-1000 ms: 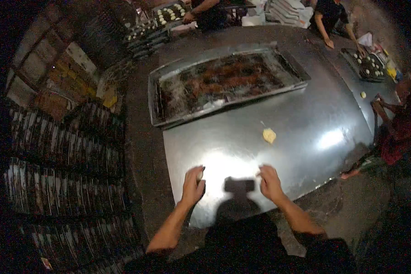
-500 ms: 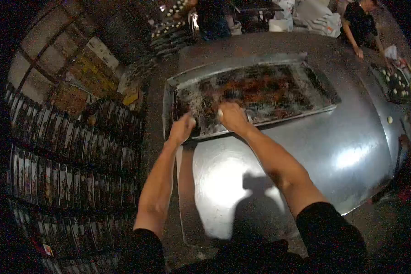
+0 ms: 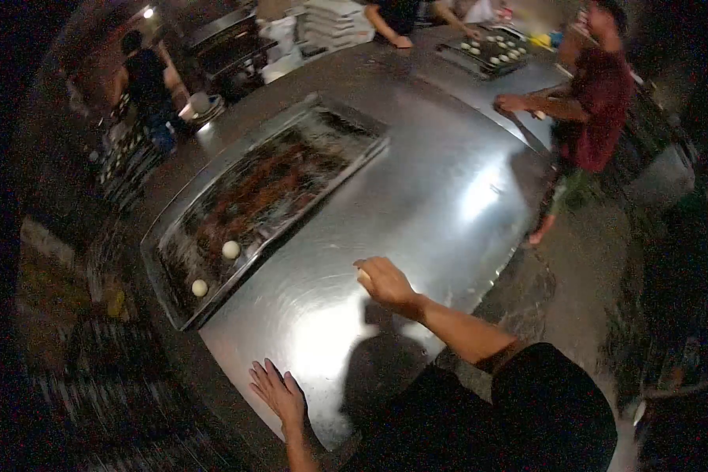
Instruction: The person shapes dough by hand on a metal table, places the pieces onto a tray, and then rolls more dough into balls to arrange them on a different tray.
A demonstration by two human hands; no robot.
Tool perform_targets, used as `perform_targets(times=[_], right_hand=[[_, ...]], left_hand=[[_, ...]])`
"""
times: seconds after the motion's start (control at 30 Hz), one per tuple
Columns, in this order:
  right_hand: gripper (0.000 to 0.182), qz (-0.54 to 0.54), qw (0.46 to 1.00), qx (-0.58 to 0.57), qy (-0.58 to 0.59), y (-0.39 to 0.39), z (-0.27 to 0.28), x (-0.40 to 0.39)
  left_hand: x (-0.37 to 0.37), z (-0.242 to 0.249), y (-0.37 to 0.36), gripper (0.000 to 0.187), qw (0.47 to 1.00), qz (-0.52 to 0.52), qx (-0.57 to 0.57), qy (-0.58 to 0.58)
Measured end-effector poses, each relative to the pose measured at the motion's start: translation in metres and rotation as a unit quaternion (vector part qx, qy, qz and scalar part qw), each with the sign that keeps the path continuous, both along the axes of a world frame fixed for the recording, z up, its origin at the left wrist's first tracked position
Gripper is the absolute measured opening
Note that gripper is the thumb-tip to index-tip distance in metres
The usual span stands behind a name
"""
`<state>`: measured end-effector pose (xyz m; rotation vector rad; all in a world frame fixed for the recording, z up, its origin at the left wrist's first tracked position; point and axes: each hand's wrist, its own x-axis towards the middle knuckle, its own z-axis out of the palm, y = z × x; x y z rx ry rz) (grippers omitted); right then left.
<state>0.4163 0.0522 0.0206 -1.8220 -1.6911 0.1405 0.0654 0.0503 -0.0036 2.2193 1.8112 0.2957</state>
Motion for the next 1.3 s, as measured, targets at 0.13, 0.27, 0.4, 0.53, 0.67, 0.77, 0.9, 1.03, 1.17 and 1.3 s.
perform_targets(times=[0.13,0.27,0.4,0.53,0.67,0.77,0.9,1.03,1.17,1.3], right_hand=[[0.017,0.104,0.993,-0.014,0.057,-0.124,-0.043,0.014],[0.022,0.041,0.992,-0.018,-0.117,-0.089,-0.045,0.02],[0.012,-0.044,0.998,-0.005,-0.041,-0.048,-0.033,-0.038],[0.015,0.096,0.981,0.094,-0.138,-0.141,-0.098,0.003],[0.012,-0.065,0.99,0.017,-0.123,-0.04,-0.042,0.024],[0.018,-0.027,0.994,0.108,0.006,0.0,-0.048,-0.012],[0.01,-0.001,0.913,-0.261,0.313,-0.099,-0.068,0.029],[0.015,-0.049,0.991,-0.065,-0.104,-0.028,-0.029,0.043],[0.013,-0.002,0.988,-0.014,-0.151,0.016,-0.036,-0.012],[0.014,0.068,0.996,-0.025,0.046,-0.088,-0.02,0.038]], left_hand=[[0.004,-0.001,-0.003,0.055,1.0,-0.003,-0.012,0.001],[0.014,-0.001,-0.003,0.057,0.995,0.008,-0.021,0.099],[0.012,0.008,-0.011,0.06,0.996,-0.008,-0.042,0.084],[0.006,0.003,-0.004,0.062,0.995,-0.027,-0.047,0.085],[0.015,-0.003,0.003,0.06,0.985,0.009,-0.064,0.158],[0.015,0.003,-0.007,0.061,0.991,0.002,-0.066,0.113],[0.014,0.004,0.003,0.063,0.992,-0.024,-0.063,0.103],[0.014,0.005,0.002,0.063,0.989,-0.017,-0.068,0.129],[0.008,0.007,-0.002,0.062,0.994,-0.021,-0.05,0.096],[0.014,0.006,0.001,0.063,0.993,-0.025,-0.059,0.097]])
